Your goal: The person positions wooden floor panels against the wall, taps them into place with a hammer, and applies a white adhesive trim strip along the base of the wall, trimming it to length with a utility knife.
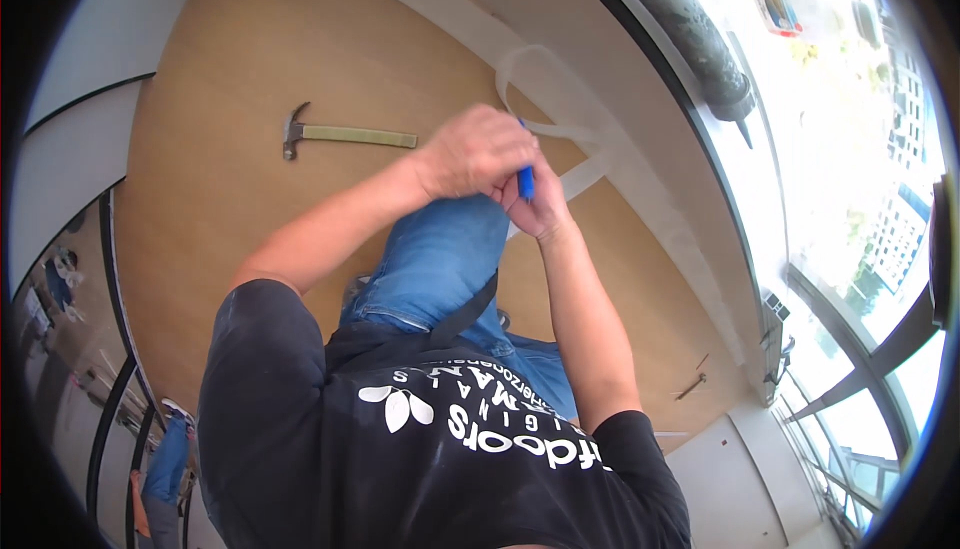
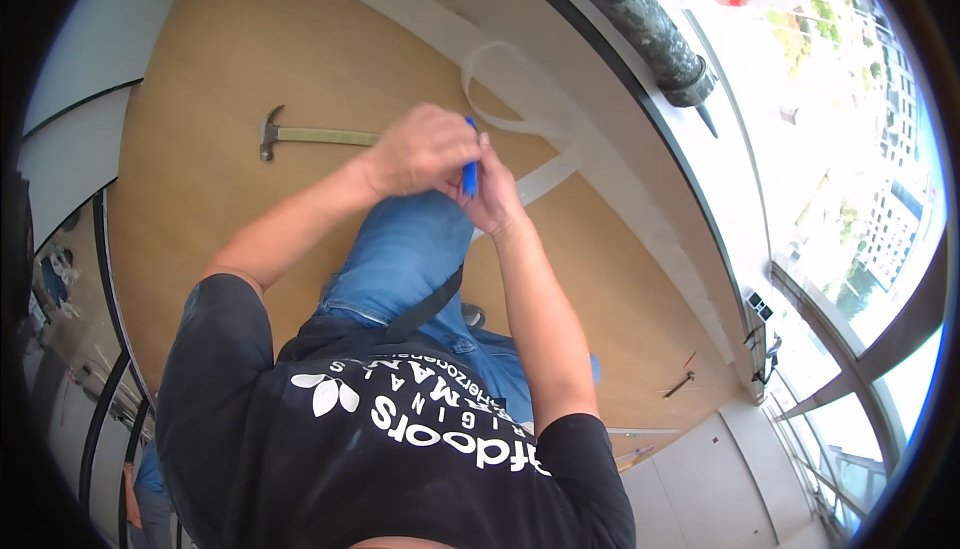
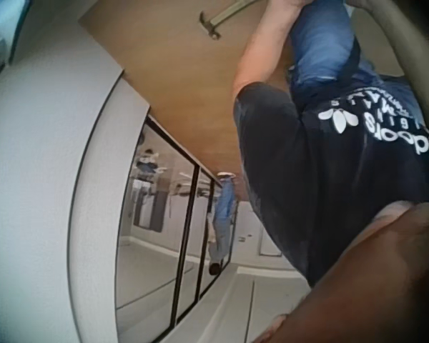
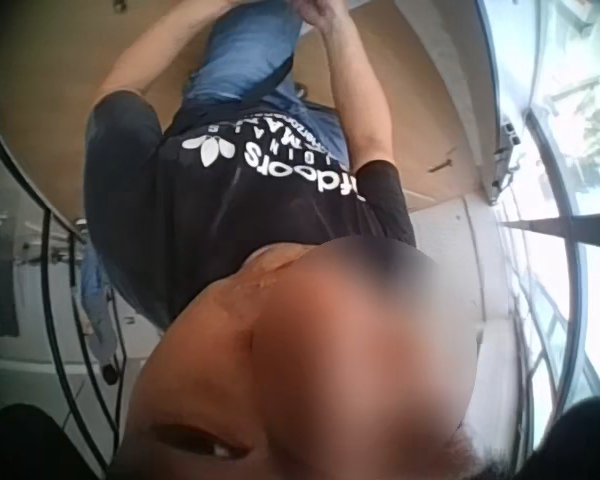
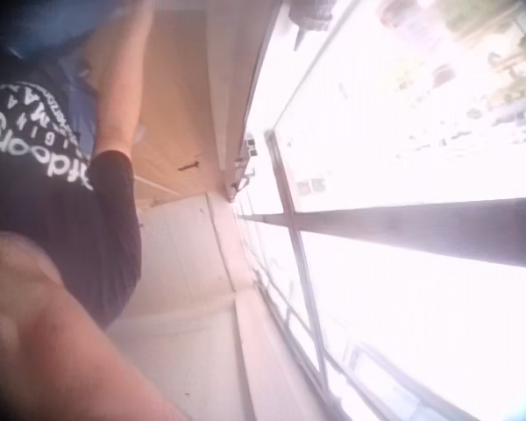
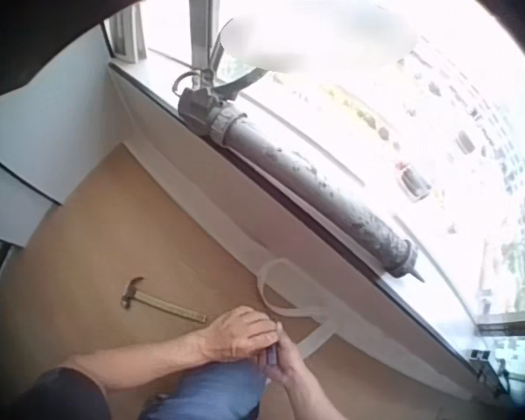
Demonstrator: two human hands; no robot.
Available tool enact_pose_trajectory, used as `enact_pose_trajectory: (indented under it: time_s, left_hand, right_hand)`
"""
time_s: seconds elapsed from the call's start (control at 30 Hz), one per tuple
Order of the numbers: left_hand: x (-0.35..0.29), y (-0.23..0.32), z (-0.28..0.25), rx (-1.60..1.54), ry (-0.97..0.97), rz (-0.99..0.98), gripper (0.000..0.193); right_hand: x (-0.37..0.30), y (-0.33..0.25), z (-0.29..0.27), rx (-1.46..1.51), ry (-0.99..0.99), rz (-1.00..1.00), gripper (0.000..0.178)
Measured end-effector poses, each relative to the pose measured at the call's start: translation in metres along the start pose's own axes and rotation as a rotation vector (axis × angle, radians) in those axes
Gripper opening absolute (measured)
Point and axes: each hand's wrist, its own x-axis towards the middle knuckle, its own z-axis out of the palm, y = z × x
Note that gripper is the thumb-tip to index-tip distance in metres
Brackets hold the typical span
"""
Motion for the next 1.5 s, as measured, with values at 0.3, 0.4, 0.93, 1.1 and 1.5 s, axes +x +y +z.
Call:
enact_pose_trajectory:
  time_s: [0.3,0.4,0.93,1.1,1.5]
  left_hand:
    - [-0.001,-0.087,0.073,-0.154,-0.018,-0.606,0.068]
    - [-0.008,-0.158,0.107,0.102,-0.119,-0.819,0.063]
    - [-0.006,-0.245,0.122,0.043,0.164,-0.947,0.026]
    - [-0.006,-0.244,0.136,0.020,0.195,-0.899,0.023]
    - [-0.009,-0.252,0.143,0.081,0.240,-0.975,0.022]
  right_hand:
    - [-0.010,-0.047,-0.107,-0.772,0.385,-0.237,0.032]
    - [0.012,-0.066,-0.116,-1.676,0.482,-0.465,0.034]
    - [0.159,-0.095,-0.099,-1.982,0.471,-0.632,0.041]
    - [0.182,-0.096,-0.111,-2.024,0.525,-0.749,0.043]
    - [0.198,-0.086,-0.114,-2.054,0.581,-0.782,0.044]
